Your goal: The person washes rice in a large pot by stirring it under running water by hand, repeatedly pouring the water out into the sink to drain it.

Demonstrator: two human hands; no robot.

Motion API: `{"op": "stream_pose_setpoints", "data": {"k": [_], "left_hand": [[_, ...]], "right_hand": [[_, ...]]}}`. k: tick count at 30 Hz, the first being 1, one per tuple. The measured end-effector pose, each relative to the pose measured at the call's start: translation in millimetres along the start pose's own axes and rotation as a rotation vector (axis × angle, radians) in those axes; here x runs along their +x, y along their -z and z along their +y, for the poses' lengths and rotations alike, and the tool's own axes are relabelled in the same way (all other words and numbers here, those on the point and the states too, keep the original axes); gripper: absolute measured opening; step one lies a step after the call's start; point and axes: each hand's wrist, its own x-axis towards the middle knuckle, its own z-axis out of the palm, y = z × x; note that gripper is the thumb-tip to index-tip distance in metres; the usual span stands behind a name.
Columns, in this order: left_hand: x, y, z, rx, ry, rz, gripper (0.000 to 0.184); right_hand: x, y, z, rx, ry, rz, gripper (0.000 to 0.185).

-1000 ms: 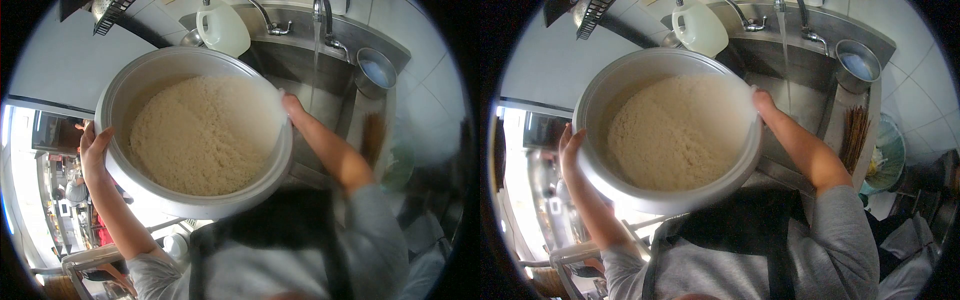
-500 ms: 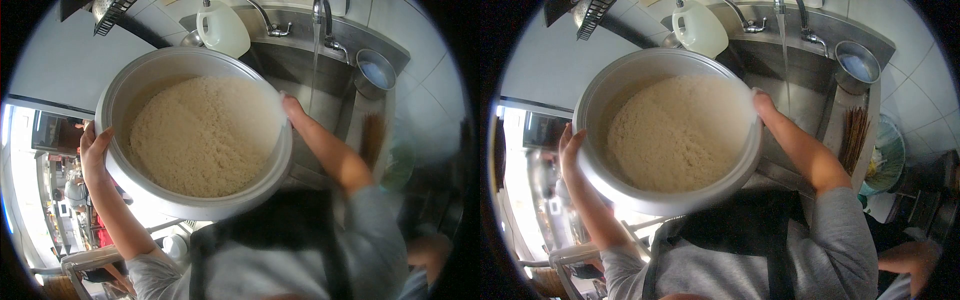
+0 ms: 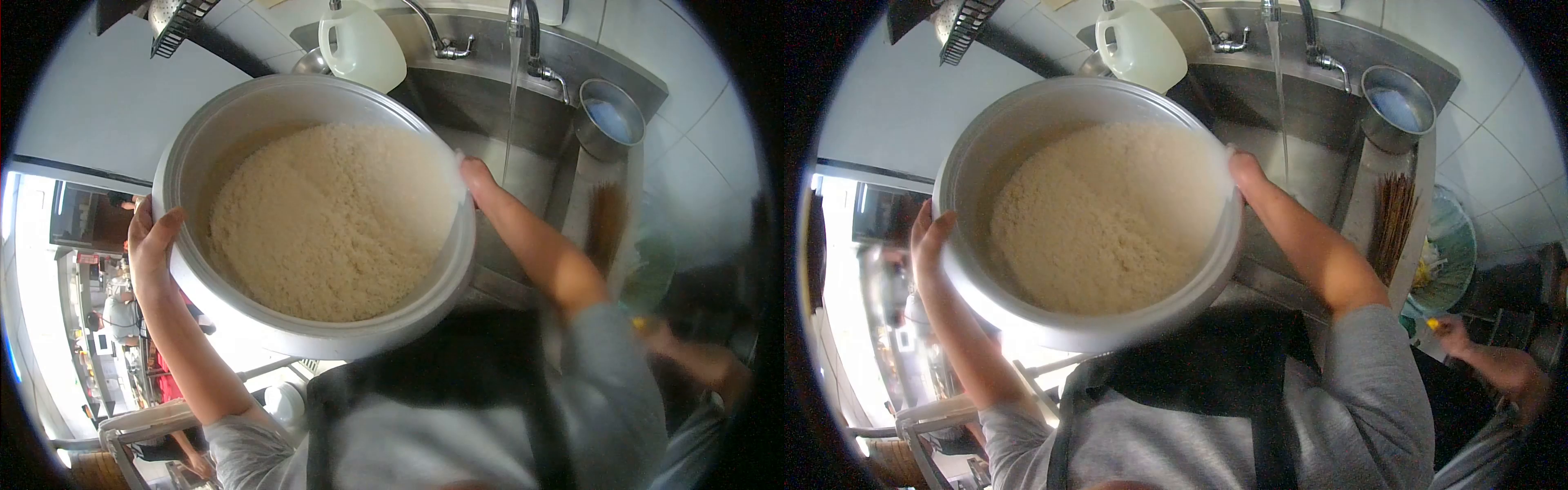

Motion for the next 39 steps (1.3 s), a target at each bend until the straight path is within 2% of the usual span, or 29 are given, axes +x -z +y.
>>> {"op": "stream_pose_setpoints", "data": {"k": [2,5,8,11,12,13,14,15,17,20,22,24,26,29,30,33,36,37,38,39], "left_hand": [[-2.0,-2.1,3.9,0.000,0.006,-0.003,0.051],[0.0,0.7,-4.1,0.143,0.042,0.151,0.051],[-3.0,10.5,-28.5,0.083,0.007,0.053,0.054],[-15.2,-3.0,-44.9,-0.074,0.124,0.027,0.054],[-14.3,-6.6,-53.4,-0.137,0.130,-0.063,0.052],[-12.7,-15.3,-71.9,-0.130,0.205,0.073,0.048],[-8.7,-21.7,-86.5,-0.182,0.216,0.008,0.048],[-4.9,-28.6,-100.0,-0.233,0.225,-0.056,0.047],[-3.5,-58.5,-110.8,-0.299,0.233,-0.041,0.044],[10.3,-98.5,-125.9,-0.368,0.300,-0.169,0.051],[16.2,-130.3,-128.2,-0.371,0.307,-0.072,0.053],[30.8,-161.1,-134.9,-0.440,0.302,-0.012,0.058],[36.9,-181.2,-124.9,-0.470,0.248,-0.177,0.057],[44.8,-212.4,-118.9,-0.550,0.206,-0.368,0.052],[48.4,-221.4,-120.5,-0.583,0.191,-0.420,0.050],[43.6,-240.8,-119.2,-0.676,0.198,-0.467,0.044],[35.3,-257.1,-127.0,-0.767,0.169,-0.518,0.046],[31.4,-262.4,-127.3,-0.797,0.156,-0.527,0.046],[20.8,-270.0,-118.8,-0.810,0.249,-0.368,0.045],[20.0,-272.8,-122.7,-0.812,0.159,-0.486,0.043]], "right_hand": [[2.3,-1.8,2.6,0.048,-0.015,0.008,0.041],[29.9,3.0,23.0,0.182,-0.023,0.012,0.044],[20.7,18.1,14.7,0.416,-0.100,-0.067,0.046],[-0.9,48.7,-10.0,0.392,-0.056,-0.123,0.048],[-15.1,56.6,-22.2,0.402,-0.026,-0.050,0.049],[-30.6,61.8,-35.9,0.408,0.009,0.020,0.049],[-43.8,65.6,-47.6,0.413,0.048,0.084,0.049],[-55.3,72.6,-55.6,0.409,0.076,0.092,0.049],[-75.4,98.0,-65.8,0.394,0.133,0.113,0.050],[-94.7,125.3,-68.3,0.432,0.222,0.188,0.049],[-133.2,124.0,-77.1,0.450,0.287,0.269,0.049],[-132.5,151.5,-64.9,0.496,0.297,0.338,0.046],[-143.7,166.0,-62.5,0.487,0.327,0.428,0.047],[-156.1,195.0,-56.4,0.551,0.297,0.324,0.050],[-158.3,197.5,-57.1,0.534,0.384,0.365,0.052],[-167.9,206.8,-66.8,0.458,0.349,0.439,0.051],[-168.2,217.7,-69.1,0.302,0.360,0.573,0.051],[-168.8,226.2,-70.2,0.245,0.378,0.548,0.051],[-163.4,236.0,-67.3,0.192,0.400,0.521,0.051],[-161.4,243.9,-66.2,0.140,0.419,0.497,0.051]]}}
